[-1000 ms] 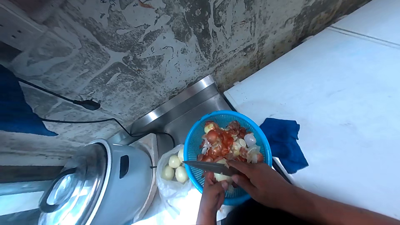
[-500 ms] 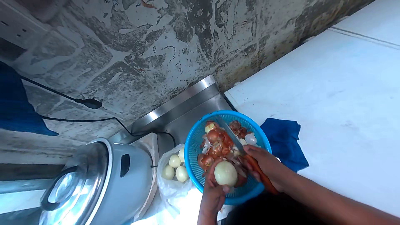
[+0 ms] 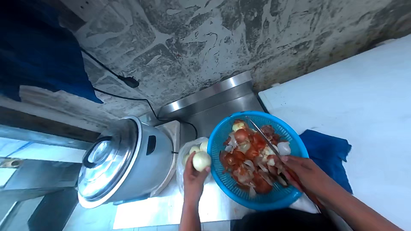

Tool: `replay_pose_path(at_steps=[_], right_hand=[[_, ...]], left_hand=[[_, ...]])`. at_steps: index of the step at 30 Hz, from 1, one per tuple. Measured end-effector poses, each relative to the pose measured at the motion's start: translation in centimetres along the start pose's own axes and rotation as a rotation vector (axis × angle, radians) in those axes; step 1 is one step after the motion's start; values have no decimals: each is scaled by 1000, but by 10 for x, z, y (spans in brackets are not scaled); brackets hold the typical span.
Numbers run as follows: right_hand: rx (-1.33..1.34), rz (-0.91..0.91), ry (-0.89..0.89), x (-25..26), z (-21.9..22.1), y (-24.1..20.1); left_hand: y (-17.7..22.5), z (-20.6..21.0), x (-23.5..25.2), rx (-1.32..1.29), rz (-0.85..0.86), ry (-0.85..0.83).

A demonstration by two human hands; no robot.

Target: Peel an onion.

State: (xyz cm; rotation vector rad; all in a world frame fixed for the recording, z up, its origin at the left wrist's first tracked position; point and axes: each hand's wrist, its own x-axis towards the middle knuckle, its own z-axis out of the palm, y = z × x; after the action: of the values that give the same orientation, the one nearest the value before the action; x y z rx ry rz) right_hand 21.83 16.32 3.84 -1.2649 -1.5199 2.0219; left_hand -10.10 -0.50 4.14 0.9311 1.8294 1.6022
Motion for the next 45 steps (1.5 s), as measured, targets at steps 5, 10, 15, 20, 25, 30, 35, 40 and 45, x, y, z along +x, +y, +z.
replay_pose_path(at_steps=[5,10,15,20,25,30,35,40,45], right_hand=[[-6,-3,-7,0,2,0],[4,-16,10,0,4,0],[4,-5,-24,0,2,-1],[25,-24,-50,0,-2,2],[34,-46,-117,2,-7,2],[35,-62,-170,4,-12,6],[92,-88,-202,5,-15,10],[163,-154,-181,4,-14,18],[133,-204,-164,3,-13,22]], left_hand=[[-44,-52,17,867,-323,104],[-28,-53,23,1295,-566,-28],[-22,-59,18,1351,-359,101],[-71,-75,-6,1040,-175,241],[-85,-70,-13,997,-320,276],[-57,-58,3,1033,-313,561],[-13,-47,21,1129,-292,528],[22,23,23,1136,152,137],[-4,102,38,1444,7,-611]])
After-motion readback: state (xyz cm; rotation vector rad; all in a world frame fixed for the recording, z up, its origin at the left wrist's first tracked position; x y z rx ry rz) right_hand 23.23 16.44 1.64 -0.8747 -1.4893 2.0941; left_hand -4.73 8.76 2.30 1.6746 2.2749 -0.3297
